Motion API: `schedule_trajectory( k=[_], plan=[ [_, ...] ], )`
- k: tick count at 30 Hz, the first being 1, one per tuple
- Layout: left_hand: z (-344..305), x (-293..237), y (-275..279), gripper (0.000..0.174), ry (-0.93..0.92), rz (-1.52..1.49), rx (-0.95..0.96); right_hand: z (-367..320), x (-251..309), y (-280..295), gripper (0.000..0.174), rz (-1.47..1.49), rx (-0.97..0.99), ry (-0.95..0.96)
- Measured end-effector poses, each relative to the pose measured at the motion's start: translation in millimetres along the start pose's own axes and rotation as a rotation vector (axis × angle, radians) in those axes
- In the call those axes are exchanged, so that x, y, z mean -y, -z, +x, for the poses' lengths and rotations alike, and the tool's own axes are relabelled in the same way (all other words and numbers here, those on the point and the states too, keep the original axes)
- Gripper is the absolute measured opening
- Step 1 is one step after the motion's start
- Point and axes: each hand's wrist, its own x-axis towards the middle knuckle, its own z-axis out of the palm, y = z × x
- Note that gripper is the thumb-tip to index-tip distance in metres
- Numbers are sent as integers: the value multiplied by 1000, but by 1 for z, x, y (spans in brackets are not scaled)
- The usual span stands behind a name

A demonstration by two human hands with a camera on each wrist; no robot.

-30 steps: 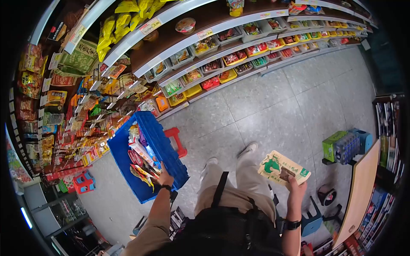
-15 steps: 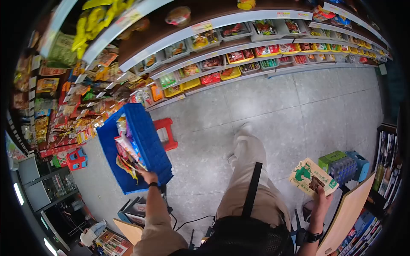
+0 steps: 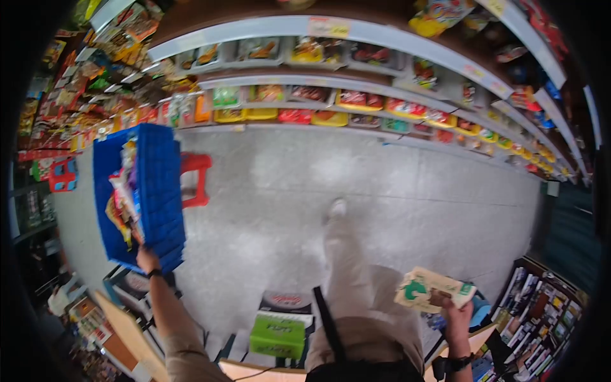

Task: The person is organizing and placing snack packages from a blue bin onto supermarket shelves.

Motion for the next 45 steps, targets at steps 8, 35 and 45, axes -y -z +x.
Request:
schedule_trajectory(
  k=[8, 35, 45],
  plan=[
    [-124, -156, -43, 37, -104, -141, -191, 30, 27, 87, 27, 166, 102, -15],
    [-1043, -939, 530, 20, -1492, -783, 1103, 119, -113, 752, 33, 152, -438, 534],
    [-1182, -1244, 528, 28, -1111, -1161, 1549, 291, -41, 988, 27, 672, -411, 391]
  ],
)
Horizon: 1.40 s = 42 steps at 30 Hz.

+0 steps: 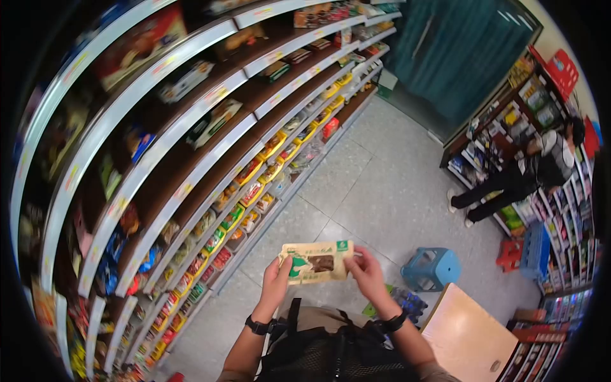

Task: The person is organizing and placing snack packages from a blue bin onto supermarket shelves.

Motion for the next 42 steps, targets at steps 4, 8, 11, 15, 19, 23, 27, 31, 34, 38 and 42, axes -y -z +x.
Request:
schedule_trajectory(
  k=[4, 8, 11, 15, 19, 23, 27, 31, 34, 38, 42],
  plan=[
    [115, -37, -65, 30, -78, 140, 133, 86, 26, 67, 17, 15, -160, 2],
    [209, -22, -131, 25, -24, 384, 326, 152, 7, 161, 17, -93, -310, 72],
    [276, -19, -201, 23, -123, 528, 474, 212, 6, 235, 22, -59, -355, -13],
    [349, -32, -323, 20, -283, 623, 589, 272, 31, 327, 49, 263, -180, -265],
    [391, -61, -431, 28, -300, 600, 682, 341, 80, 403, 77, 313, -185, -215],
    [441, -78, -483, 35, -429, 801, 684, 406, 93, 448, 74, 347, -184, -168],
    [498, -77, -501, 38, -472, 812, 565, 481, 111, 473, 68, 355, -142, -151],
    [568, -78, -511, 47, -382, 807, 308, 569, 107, 471, 57, 341, -166, -233],
    [636, -72, -506, 56, -387, 658, 238, 649, 103, 463, 43, 296, -61, -237],
    [745, -86, -507, 49, -378, 725, 348, 756, 127, 444, 28, 287, 28, -261],
    [867, -96, -508, 48, -393, 759, 363, 878, 143, 451, 25, 330, 81, -376]
  ],
)
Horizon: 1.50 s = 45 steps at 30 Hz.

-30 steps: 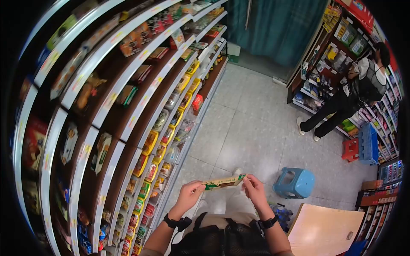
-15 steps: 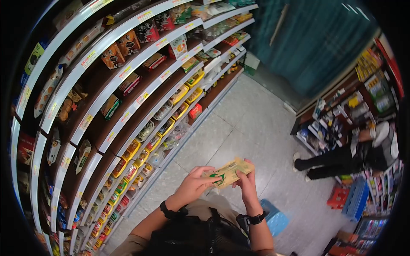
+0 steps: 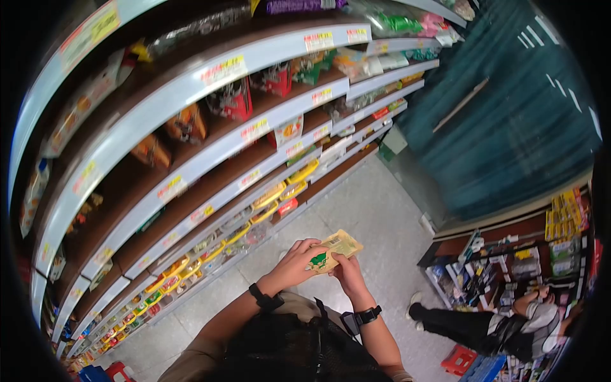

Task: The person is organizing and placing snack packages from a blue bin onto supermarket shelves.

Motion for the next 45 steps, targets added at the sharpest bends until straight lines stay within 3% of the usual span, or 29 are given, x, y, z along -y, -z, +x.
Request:
schedule_trajectory(
  k=[4, 6, 11, 13, 14, 15, 18, 20, 21, 23, 24, 27, 28, 29, 31, 33, 35, 37, 39, 41, 42, 43, 44, 45],
  plan=[
    [78, 54, 15, 42, 3, 32, -102, 112, 25, 5, 22, 60, 10, -90],
    [117, 69, 27, 36, -67, 366, -223, 168, 33, 5, 21, 98, 1, -107],
    [186, 144, 22, 35, 35, 443, -248, 278, 44, -17, 23, 16, -47, -170],
    [206, 167, 14, 40, 229, 576, -310, 328, 37, -19, 24, -77, -83, -145],
    [215, 171, 8, 54, 287, 620, -273, 353, 35, -16, 27, -73, -87, -145],
    [222, 178, 3, 54, 303, 635, -279, 376, 31, -16, 27, -70, -67, -154],
    [241, 192, -12, 77, 518, 494, -145, 425, 27, -17, 28, -131, -97, -172],
    [253, 200, -8, 76, 553, 423, -148, 450, 20, -16, 32, -324, -123, -181],
    [259, 204, -10, 75, 571, 330, -149, 460, 19, -12, 32, -329, -114, -186],
    [262, 224, -13, 74, 545, 309, -167, 475, 14, -9, 32, -668, -167, -99],
    [262, 235, -12, 73, 532, 315, -161, 469, 23, -13, 36, -796, -175, 85],
    [263, 228, -17, 69, 523, 265, -206, 473, 16, -5, 36, -712, -159, 130],
    [269, 221, -15, 69, 569, 254, -207, 458, 39, -14, 40, -648, -148, 8],
    [274, 214, -12, 69, 614, 241, -208, 463, 33, -11, 40, -666, -133, 5],
    [282, 213, -8, 69, 631, 218, -257, 496, -9, 5, 45, -653, -94, 158],
    [280, 207, -13, 69, 645, 202, -302, 512, -20, 6, 47, -731, -109, 127],
    [279, 197, -17, 64, 663, 249, -349, 524, -24, 3, 44, -732, -93, -29],
    [271, 201, -17, 59, 696, 252, -400, 504, 15, -17, 40, -638, -3, -51],
    [256, 210, -14, 55, 730, 255, -450, 508, 19, -22, 34, -608, 79, -129],
    [233, 220, -14, 46, 800, 59, -506, 513, 7, -21, 25, -621, 65, -88],
    [223, 212, -12, 39, 832, 123, -528, 538, -28, -4, 24, -666, 0, -30],
    [206, 210, -12, 39, 842, 115, -548, 529, -24, -13, 23, -710, -64, 31],
    [184, 204, -15, 34, 816, 21, -582, 517, -18, -15, 31, -596, -93, -112],
    [158, 201, -22, 29, 787, -72, -616, 506, -13, -17, 31, -615, -79, -113]
  ],
)
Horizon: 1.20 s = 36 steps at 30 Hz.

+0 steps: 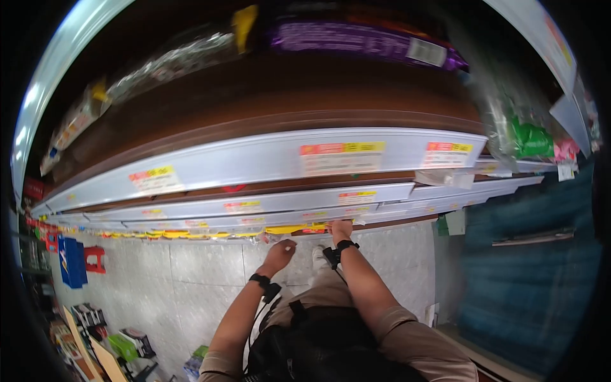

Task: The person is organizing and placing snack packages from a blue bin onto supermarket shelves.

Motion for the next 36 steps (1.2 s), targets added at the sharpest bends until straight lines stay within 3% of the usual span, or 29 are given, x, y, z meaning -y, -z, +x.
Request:
schedule_trajectory(
  k=[2, 4, 7, 9, 10, 11, 13, 14, 15, 16, 17, 19, 20, 22, 24, 27, 30, 34, 36],
  plan=[
    [-40, 71, 1, 22, 85, -383, -122, -13, 9, 4, 29, 54, 217, -220],
    [-100, 118, 18, 20, 358, -570, -187, -45, 23, 6, 33, 123, 315, -338],
    [-220, 241, 10, 20, 687, -731, -455, -24, -7, -6, 28, 36, 157, -130],
    [-319, 291, -6, 16, 931, -836, -653, -22, -9, -19, 24, 21, 84, -77],
    [-380, 338, -18, 15, 968, -1046, -568, -27, -7, -25, 24, 8, 92, -69],
    [-408, 319, -17, 16, 1273, -911, -693, -29, -8, -30, 22, -22, 101, -68],
    [-471, 322, -16, 26, 1432, -923, -761, -39, -6, -34, 20, -83, 162, -119],
    [-487, 324, -21, 32, 1456, -1009, -871, -19, -20, -29, 20, -102, 158, -116],
    [-500, 329, -34, 33, 1412, -1124, -920, 20, -42, -19, 27, -350, 221, 61],
    [-510, 331, -33, 35, 1356, -1229, -987, 10, -36, -28, 35, -587, 297, 239],
    [-518, 333, -36, 36, 1320, -1214, -964, -6, -30, -24, 47, -633, 203, 177],
    [-522, 332, -32, 34, 1240, -1198, -917, -40, -36, -23, 54, -406, 7, 69],
    [-521, 332, -23, 30, 1250, -1124, -885, -40, -58, -12, 54, -259, 83, 97],
    [-513, 345, -8, 27, 1198, -1060, -921, -82, -68, -5, 55, -216, -23, 76],
    [-521, 354, 15, 26, 1066, -1063, -952, -127, -80, -3, 49, -273, 4, 43],
    [-534, 408, 41, 24, 961, -1158, -1018, -146, -112, 3, 46, -266, -47, 142],
    [-553, 432, 66, 27, 980, -1221, -1018, -146, -117, 7, 41, -394, -111, 251],
    [-584, 466, 73, 31, 1058, -1254, -887, -131, -79, 13, 41, -280, -126, 335],
    [-583, 463, 84, 31, 1190, -1268, -852, -85, -83, 30, 44, -811, -144, 771]
  ],
)
